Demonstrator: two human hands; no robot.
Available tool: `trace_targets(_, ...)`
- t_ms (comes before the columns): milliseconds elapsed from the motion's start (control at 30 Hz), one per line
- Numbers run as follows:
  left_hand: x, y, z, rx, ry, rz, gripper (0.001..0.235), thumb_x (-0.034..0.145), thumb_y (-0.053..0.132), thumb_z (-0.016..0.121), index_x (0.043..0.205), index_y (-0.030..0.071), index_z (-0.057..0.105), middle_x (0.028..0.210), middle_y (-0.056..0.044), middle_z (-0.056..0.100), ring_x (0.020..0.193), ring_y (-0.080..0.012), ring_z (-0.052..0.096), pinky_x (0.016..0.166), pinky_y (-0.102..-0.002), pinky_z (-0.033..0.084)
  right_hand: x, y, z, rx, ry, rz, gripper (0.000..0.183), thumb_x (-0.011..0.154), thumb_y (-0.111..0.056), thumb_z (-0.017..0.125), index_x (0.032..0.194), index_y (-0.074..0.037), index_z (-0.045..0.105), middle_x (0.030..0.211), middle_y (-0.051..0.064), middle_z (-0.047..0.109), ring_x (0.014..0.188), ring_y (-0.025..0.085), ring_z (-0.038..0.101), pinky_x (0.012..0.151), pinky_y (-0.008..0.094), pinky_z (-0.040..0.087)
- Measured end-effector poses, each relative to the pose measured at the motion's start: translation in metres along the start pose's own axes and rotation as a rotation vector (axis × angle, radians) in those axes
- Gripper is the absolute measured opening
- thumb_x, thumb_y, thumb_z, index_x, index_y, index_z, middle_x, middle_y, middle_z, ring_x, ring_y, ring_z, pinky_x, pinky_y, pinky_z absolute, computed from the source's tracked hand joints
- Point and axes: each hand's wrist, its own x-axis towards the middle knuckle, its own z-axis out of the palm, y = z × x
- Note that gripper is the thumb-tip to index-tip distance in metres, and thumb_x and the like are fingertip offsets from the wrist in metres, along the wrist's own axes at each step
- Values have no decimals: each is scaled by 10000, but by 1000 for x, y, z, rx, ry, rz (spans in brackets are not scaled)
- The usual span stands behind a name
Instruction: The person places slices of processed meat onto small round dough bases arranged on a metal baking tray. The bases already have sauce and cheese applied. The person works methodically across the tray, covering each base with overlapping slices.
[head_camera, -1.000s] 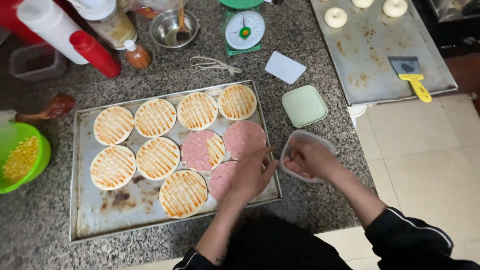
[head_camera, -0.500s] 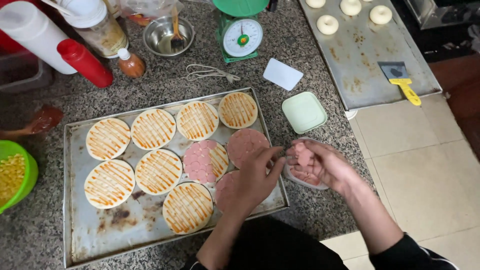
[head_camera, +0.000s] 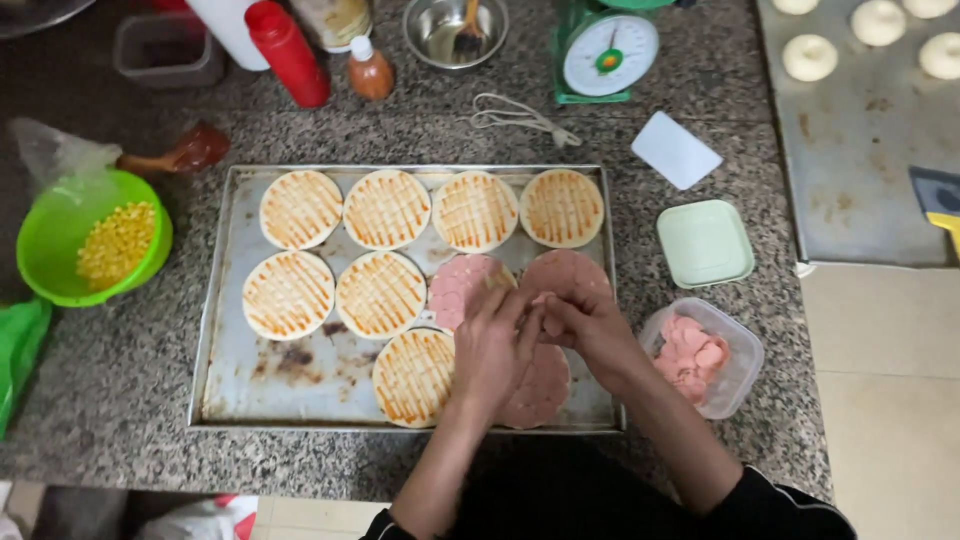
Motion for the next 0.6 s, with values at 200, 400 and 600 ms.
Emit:
trace_targets(200,-1,-14,-2,100,-10,129,205,921,264,891,1108,186,861,914,-47,721,934,-300,761,832,-431,635,13,-3,5,-101,-25,65,425,1158,-190,677,1461,106,718,948,189,686,963,304,775,998,594,700)
trace_targets(400,4,-33,8,-123,-122,-141,113,1026,266,792,1083,232,884,951,-44,791,989,-342,788,849,-439,641,17,-1,0,-71,-38,36,444,1145,-234,702,1428,107,739,966,218,709,1049,349,796,1007,588,683)
trace_targets(600,19,-54,8,-84,-2,-307,107,963,120,810,985,19,839,1143,-267,821,1087,-568,733,950,-641,597,38,18,-21,-15,-19,13,317,1138,-144,624,1379,-12,782,1159,250,755,1045,318,785,904,522,693)
